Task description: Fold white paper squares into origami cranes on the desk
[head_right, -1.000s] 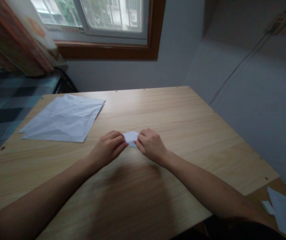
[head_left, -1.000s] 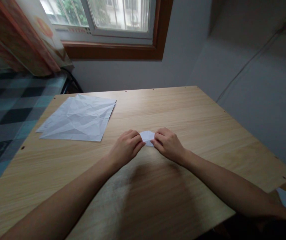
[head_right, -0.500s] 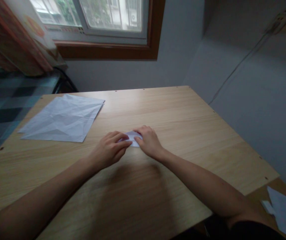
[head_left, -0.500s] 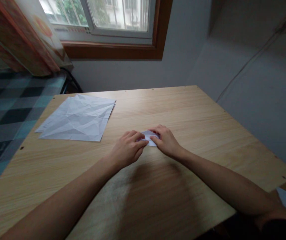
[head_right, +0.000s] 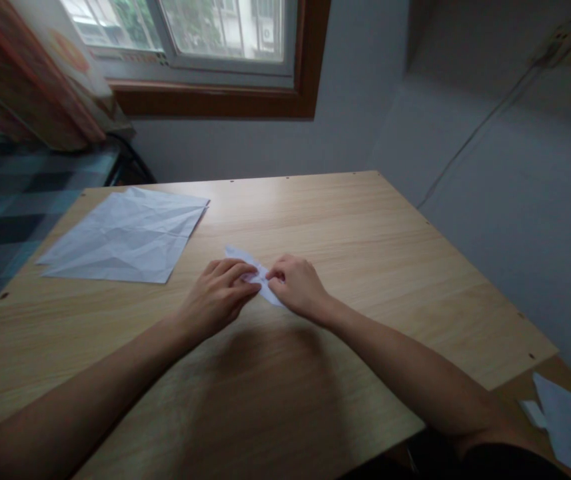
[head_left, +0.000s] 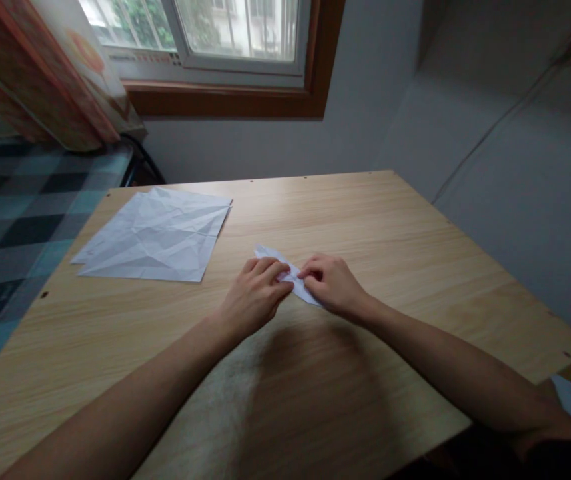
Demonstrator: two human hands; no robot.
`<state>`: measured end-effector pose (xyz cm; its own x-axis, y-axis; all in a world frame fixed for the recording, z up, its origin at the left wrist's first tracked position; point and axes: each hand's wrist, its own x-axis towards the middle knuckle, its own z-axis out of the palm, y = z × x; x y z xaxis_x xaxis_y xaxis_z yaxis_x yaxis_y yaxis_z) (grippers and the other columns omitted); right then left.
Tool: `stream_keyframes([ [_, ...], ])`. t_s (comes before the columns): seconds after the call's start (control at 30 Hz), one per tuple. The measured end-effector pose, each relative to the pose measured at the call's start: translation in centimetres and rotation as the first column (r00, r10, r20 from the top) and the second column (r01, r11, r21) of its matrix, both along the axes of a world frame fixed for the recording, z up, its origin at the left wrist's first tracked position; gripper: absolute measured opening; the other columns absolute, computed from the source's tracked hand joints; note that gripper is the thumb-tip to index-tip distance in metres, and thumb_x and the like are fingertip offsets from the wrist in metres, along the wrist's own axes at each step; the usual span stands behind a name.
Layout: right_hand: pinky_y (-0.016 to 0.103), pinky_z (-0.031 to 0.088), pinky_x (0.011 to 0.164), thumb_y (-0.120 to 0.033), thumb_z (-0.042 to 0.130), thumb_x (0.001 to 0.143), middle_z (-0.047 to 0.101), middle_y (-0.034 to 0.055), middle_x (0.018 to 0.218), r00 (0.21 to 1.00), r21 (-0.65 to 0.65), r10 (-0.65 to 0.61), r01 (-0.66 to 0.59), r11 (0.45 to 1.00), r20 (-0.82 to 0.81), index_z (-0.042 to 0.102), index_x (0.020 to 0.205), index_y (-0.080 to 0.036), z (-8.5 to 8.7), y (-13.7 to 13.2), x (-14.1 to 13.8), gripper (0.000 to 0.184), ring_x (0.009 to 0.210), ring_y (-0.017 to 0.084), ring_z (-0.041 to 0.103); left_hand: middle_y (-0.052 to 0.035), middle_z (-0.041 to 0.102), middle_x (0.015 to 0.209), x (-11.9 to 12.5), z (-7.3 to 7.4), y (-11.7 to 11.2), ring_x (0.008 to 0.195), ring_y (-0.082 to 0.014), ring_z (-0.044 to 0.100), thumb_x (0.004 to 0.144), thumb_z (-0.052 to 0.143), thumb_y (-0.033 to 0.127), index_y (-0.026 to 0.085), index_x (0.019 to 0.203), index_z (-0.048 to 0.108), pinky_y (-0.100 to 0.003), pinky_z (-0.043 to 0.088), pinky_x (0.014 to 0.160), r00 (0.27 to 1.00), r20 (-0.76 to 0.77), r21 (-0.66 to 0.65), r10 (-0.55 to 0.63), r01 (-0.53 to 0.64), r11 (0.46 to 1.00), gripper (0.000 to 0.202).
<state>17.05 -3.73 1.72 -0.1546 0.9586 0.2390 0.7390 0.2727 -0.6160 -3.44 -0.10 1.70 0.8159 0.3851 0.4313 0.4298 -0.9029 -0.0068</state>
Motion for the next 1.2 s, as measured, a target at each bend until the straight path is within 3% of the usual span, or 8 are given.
stream_keyframes([
  [0.2,0.028,0.041,0.068,-0.016,0.066,0.081,0.065,0.0,0.074,0.992,-0.14,-0.129,0.127,0.982,-0.007,0.071,0.103,-0.018,0.3,0.5,-0.8,0.022,0.069,0.016,0.057,-0.0073,0.066,0.094,0.2,0.1,-0.1,0.087,-0.0217,0.053,0.095,0.054,0.021,0.024,0.094,0.076,-0.036,0.041,0.076,0.999,-0.001,-0.054,0.045,-0.045,0.998,0.022],
  [0.43,0.035,0.041,0.084,-0.013,0.07,0.073,0.066,0.0046,0.093,0.98,-0.077,-0.198,0.196,0.978,-0.015,0.065,0.089,-0.017,-0.3,0.8,-1.7,0.017,0.09,0.02,0.058,-0.0072,0.064,0.086,0.4,0.0,0.0,0.083,-0.0218,0.056,0.095,0.05,0.022,0.02,0.096,0.073,-0.037,0.047,0.077,0.997,0.027,-0.178,0.075,-0.069,0.982,0.023],
  [0.6,0.024,0.037,0.058,-0.007,0.061,0.071,0.054,-0.0057,0.066,0.914,-0.167,-0.161,0.105,0.98,-0.372,0.056,0.08,-0.02,-0.8,1.0,-2.0,0.016,0.06,0.012,0.05,-0.0064,0.062,0.097,0.3,-0.2,0.1,0.088,-0.0212,0.059,0.088,0.058,0.02,0.02,0.095,0.066,-0.038,0.051,0.08,0.975,0.171,-0.332,0.141,-0.077,0.94,0.01],
  [0.73,0.021,0.033,0.049,-0.022,0.07,0.074,0.052,-0.0075,0.066,0.66,-0.144,-0.069,-0.059,0.988,-0.748,0.053,0.081,-0.021,-1.2,0.9,-2.7,0.019,0.051,0.008,0.045,-0.0033,0.058,0.101,0.9,-0.3,0.2,0.084,-0.0162,0.061,0.075,0.072,0.021,0.021,0.104,0.053,-0.031,0.052,0.071,0.732,0.501,-0.626,0.462,-0.062,0.777,0.035],
  [0.8,0.02,0.035,0.05,-0.027,0.074,0.073,0.053,-0.007,0.07,0.563,-0.095,-0.037,-0.076,0.993,-0.826,0.052,0.082,-0.021,-1.3,0.7,-3.0,0.024,0.052,0.007,0.045,0.0002,0.06,0.092,1.4,-0.2,0.2,0.071,-0.0122,0.06,0.071,0.075,0.023,0.022,0.105,0.047,-0.026,0.05,0.062,0.582,0.575,-0.767,0.576,0.139,0.626,0.044],
  [0.9,0.021,0.04,0.053,-0.03,0.077,0.073,0.057,-0.0058,0.074,0.523,-0.066,-0.042,-0.028,0.997,-0.852,0.053,0.086,-0.023,-1.4,0.3,-3.3,0.028,0.056,0.007,0.049,0.0055,0.061,0.075,2.0,0.0,0.1,0.059,-0.009,0.059,0.067,0.076,0.023,0.022,0.097,0.043,-0.02,0.047,0.056,0.494,0.591,-0.804,0.638,0.422,0.419,0.045],
  [0.97,0.022,0.044,0.056,-0.031,0.077,0.073,0.06,-0.0046,0.077,0.537,-0.058,-0.06,0.02,0.998,-0.841,0.054,0.09,-0.023,-1.3,0.0,-3.4,0.03,0.059,0.009,0.052,0.0078,0.06,0.067,2.2,0.2,-0.1,0.055,-0.0085,0.059,0.064,0.078,0.021,0.022,0.091,0.043,-0.019,0.047,0.054,0.453,0.587,-0.798,0.671,0.464,0.385,0.043],
  [1.2,0.023,0.047,0.056,-0.029,0.074,0.077,0.06,-0.0045,0.073,0.629,-0.041,-0.068,0.057,0.998,-0.775,0.056,0.091,-0.024,-1.4,-0.7,-3.7,0.024,0.06,0.011,0.057,0.0102,0.056,0.061,2.4,0.6,-0.5,0.049,-0.0066,0.058,0.061,0.081,0.017,0.021,0.079,0.043,-0.016,0.045,0.049,0.339,0.608,-0.777,0.718,0.442,0.449,0.042],
])
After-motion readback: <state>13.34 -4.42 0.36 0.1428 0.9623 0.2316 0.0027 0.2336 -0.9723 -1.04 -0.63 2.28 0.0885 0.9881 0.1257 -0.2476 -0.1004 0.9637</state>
